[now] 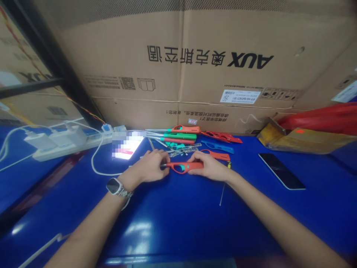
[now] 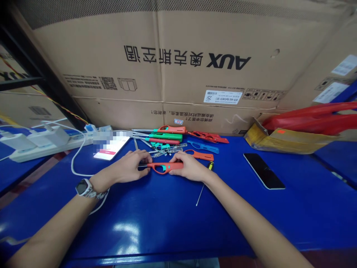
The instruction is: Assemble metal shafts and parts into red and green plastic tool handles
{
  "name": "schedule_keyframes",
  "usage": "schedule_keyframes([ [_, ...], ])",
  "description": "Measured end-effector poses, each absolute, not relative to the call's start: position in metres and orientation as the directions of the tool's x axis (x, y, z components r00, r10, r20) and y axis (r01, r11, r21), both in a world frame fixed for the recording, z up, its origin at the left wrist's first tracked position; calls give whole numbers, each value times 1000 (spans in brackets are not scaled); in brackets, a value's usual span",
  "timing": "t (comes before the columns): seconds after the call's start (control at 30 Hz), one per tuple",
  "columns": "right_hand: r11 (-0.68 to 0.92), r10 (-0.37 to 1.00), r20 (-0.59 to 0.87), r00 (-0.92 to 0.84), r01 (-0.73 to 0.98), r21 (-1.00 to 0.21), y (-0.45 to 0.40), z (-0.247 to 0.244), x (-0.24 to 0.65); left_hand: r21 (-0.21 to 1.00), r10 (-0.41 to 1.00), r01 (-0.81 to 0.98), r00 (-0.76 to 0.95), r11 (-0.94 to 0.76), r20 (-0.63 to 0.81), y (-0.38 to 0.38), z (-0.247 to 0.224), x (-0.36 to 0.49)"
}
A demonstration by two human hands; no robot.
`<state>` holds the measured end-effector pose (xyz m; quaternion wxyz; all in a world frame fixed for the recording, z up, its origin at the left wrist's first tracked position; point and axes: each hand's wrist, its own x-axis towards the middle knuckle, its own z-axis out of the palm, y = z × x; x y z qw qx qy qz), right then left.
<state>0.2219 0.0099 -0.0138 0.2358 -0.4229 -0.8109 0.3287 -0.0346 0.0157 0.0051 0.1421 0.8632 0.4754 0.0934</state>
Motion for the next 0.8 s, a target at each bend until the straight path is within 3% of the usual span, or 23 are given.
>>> schedule_keyframes([
  [0.23,445,842,152,-518,506,-738,8,-21,221,224,792,761,596,-609,130,15,6,-22],
  [0.43,469,838,184,-513,508,-723,6,-23,221,252,801,763,590,-595,103,18,-2,-23],
  [0.67,448,860,172,-481,547,-708,4,-18,222,195,793,768,588,-610,161,17,-5,-25],
  [0.8,396,878,144,-457,522,-756,5,-19,224,186,784,762,590,-620,195,13,-1,-25],
])
